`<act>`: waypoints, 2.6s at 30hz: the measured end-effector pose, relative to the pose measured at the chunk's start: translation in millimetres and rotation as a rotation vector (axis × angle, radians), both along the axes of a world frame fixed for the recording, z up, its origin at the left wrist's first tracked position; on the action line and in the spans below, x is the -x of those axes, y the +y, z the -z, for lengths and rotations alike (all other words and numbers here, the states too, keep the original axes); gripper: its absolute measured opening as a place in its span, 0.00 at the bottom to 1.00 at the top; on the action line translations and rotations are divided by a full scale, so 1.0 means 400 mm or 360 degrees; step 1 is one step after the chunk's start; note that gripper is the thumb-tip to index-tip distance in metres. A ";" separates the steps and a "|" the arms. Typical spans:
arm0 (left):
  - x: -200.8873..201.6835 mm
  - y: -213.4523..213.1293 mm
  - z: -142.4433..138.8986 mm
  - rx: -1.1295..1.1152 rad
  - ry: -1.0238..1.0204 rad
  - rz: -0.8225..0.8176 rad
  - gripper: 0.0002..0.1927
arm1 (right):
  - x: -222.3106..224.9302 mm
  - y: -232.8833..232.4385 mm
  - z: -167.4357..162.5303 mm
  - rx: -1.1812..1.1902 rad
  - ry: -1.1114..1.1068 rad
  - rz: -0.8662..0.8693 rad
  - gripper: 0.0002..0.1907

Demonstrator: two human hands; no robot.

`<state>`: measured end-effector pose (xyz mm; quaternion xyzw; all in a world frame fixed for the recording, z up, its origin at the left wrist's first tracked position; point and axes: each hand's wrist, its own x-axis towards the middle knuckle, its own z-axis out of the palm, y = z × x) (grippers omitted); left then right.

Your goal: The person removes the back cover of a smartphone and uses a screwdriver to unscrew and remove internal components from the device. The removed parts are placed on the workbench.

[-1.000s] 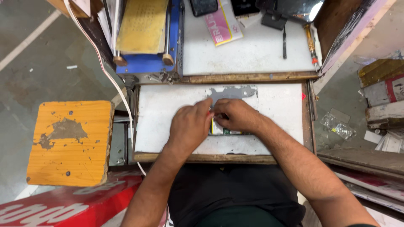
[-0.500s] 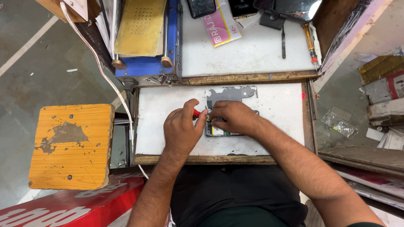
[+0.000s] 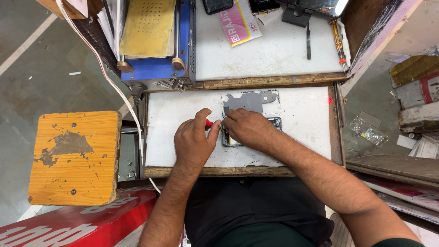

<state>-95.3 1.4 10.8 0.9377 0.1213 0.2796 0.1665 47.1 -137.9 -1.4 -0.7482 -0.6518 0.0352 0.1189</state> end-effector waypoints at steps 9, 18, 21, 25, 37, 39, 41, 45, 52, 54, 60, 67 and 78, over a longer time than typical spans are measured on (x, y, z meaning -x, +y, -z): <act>-0.001 -0.001 -0.011 -0.0029 0.0048 0.0025 0.22 | -0.003 -0.009 0.010 -0.0048 -0.0134 -0.0078 0.09; -0.011 -0.012 -0.028 0.0048 0.0136 0.0125 0.23 | -0.004 -0.007 0.016 -0.0098 -0.0173 -0.0093 0.08; -0.001 -0.016 -0.040 0.0261 0.0169 0.0339 0.20 | -0.005 -0.009 0.017 0.0029 -0.0269 -0.0125 0.07; -0.005 -0.015 -0.054 0.0048 0.0163 0.0242 0.18 | -0.002 -0.012 0.015 -0.0016 -0.0375 -0.0223 0.05; -0.003 -0.012 -0.066 0.0389 0.0186 0.0454 0.19 | -0.067 -0.029 -0.014 -0.0138 0.0431 0.0466 0.09; -0.008 -0.011 -0.075 0.0471 0.0293 0.0591 0.16 | -0.068 -0.029 -0.018 -0.0130 0.0387 0.0500 0.09; -0.027 -0.012 -0.079 0.0247 0.0556 0.0224 0.17 | -0.066 -0.028 -0.021 -0.0128 0.0354 0.0557 0.08; -0.019 -0.003 -0.087 0.0253 0.0196 0.0363 0.19 | -0.068 -0.030 -0.028 -0.0277 0.0278 0.0630 0.08; -0.008 0.009 -0.055 0.0063 -0.0114 0.0146 0.18 | -0.055 -0.025 -0.022 -0.0304 0.0317 0.0293 0.08; 0.006 0.011 -0.046 0.0197 -0.0106 0.0060 0.19 | -0.049 -0.018 -0.016 -0.0314 0.0360 0.0194 0.07; 0.030 0.001 -0.018 0.0132 -0.0089 0.0129 0.19 | -0.041 -0.024 -0.015 -0.0404 0.0478 0.0062 0.07; 0.021 0.004 0.011 0.0111 -0.0058 0.0125 0.20 | -0.064 -0.031 -0.017 -0.0342 0.0619 0.0166 0.08; 0.025 0.007 0.029 0.0000 -0.0082 0.0178 0.22 | -0.074 -0.028 -0.003 -0.0243 0.0661 0.0207 0.09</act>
